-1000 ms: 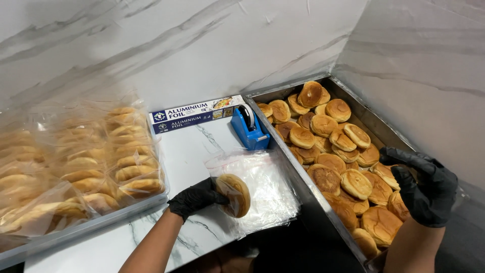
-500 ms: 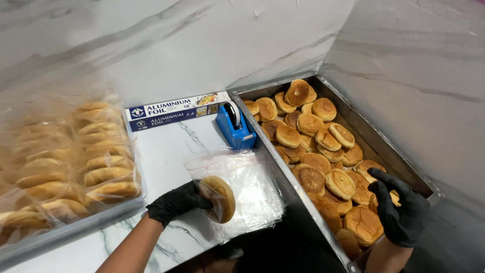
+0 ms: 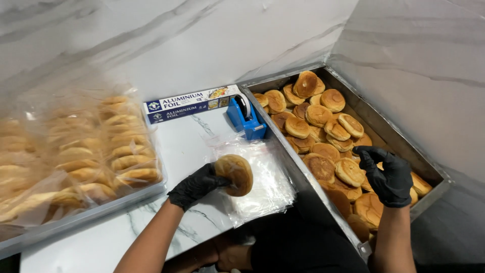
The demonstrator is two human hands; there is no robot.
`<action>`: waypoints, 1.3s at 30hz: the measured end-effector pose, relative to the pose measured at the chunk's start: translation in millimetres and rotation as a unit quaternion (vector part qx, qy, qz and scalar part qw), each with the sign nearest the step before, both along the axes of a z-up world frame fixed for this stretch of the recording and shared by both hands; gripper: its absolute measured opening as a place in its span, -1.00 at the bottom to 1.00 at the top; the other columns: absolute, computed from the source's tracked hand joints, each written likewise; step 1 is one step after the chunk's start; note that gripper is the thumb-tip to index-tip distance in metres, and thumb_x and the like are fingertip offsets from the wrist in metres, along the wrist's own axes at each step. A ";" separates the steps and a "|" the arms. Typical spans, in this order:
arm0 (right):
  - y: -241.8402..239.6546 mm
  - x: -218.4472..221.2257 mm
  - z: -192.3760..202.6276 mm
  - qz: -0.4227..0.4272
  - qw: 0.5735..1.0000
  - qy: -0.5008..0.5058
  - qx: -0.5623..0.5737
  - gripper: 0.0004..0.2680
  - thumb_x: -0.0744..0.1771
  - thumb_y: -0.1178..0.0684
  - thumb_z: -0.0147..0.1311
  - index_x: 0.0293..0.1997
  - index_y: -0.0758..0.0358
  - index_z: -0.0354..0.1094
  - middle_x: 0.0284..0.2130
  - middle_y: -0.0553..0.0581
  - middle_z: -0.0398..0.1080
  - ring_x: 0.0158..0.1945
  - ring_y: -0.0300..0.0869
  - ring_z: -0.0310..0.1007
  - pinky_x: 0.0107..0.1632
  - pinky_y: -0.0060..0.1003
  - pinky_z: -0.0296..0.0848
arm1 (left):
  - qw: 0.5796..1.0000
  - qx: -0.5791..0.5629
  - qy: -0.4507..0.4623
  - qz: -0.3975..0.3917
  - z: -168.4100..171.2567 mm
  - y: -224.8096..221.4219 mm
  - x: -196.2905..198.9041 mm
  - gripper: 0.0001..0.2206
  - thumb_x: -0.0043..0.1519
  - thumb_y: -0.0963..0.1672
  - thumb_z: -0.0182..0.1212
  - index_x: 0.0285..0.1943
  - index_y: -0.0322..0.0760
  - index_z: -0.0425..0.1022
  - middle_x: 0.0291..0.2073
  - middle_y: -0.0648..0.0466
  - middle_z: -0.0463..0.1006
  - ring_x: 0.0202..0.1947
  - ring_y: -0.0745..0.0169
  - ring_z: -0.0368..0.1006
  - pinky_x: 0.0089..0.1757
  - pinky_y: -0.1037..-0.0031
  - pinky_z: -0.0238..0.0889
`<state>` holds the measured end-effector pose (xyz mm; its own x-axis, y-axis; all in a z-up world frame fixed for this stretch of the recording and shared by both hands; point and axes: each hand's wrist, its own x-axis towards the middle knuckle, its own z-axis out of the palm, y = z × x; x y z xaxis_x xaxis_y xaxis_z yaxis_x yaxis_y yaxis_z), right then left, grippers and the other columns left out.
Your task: The person is taking individual buns from a large metal tray, placing them into small plastic bags, and then sealing each bag using a blue tape dispenser.
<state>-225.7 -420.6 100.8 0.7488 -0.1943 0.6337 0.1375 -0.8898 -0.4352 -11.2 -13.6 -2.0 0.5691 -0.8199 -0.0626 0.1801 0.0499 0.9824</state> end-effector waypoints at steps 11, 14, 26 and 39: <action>176.2 145.7 16.1 0.243 0.908 0.251 0.232 -0.56 0.32 0.14 0.15 0.40 0.07 0.22 0.08 0.17 0.47 0.00 -0.15 0.47 0.07 -0.14 0.51 | 0.934 -0.187 0.171 0.253 -30.7 0.9 40.6 -0.63 0.04 -0.32 0.46 0.04 -0.36 0.56 -0.20 -0.10 0.67 -0.27 -0.05 0.65 -0.24 0.26 0.59; 210.6 190.8 -8.5 0.267 0.876 0.280 0.289 -0.56 0.33 0.24 0.11 0.41 0.16 0.19 0.05 0.24 0.46 -0.02 -0.17 0.43 0.09 -0.18 0.53 | 0.943 -0.242 0.127 0.191 -63.0 -2.6 70.1 -0.69 0.09 -0.27 0.47 0.01 -0.20 0.65 -0.14 -0.03 0.67 -0.20 0.21 0.62 -0.22 0.36 0.60; 223.0 326.2 -85.7 0.238 0.901 0.141 0.335 -0.92 0.30 0.10 0.35 -0.27 0.21 0.54 -0.43 0.00 0.52 -0.30 -0.33 0.46 -0.08 -0.45 0.47 | 0.858 -0.177 0.038 0.480 -45.0 11.3 57.3 -0.74 0.32 -0.04 0.25 0.13 -0.16 0.57 -0.15 0.01 0.67 -0.21 0.36 0.56 -0.15 0.42 0.55; 282.7 522.9 -91.6 0.273 0.836 0.013 0.476 -0.88 0.27 0.07 0.39 -0.21 0.11 0.53 -0.34 -0.04 0.51 -0.19 -0.30 0.44 0.02 -0.41 0.43 | 0.800 0.089 -0.235 0.544 -67.7 5.5 49.3 -0.90 0.30 0.02 0.18 -0.08 0.15 0.49 -0.36 0.19 0.66 -0.22 0.08 0.63 -0.17 0.27 0.50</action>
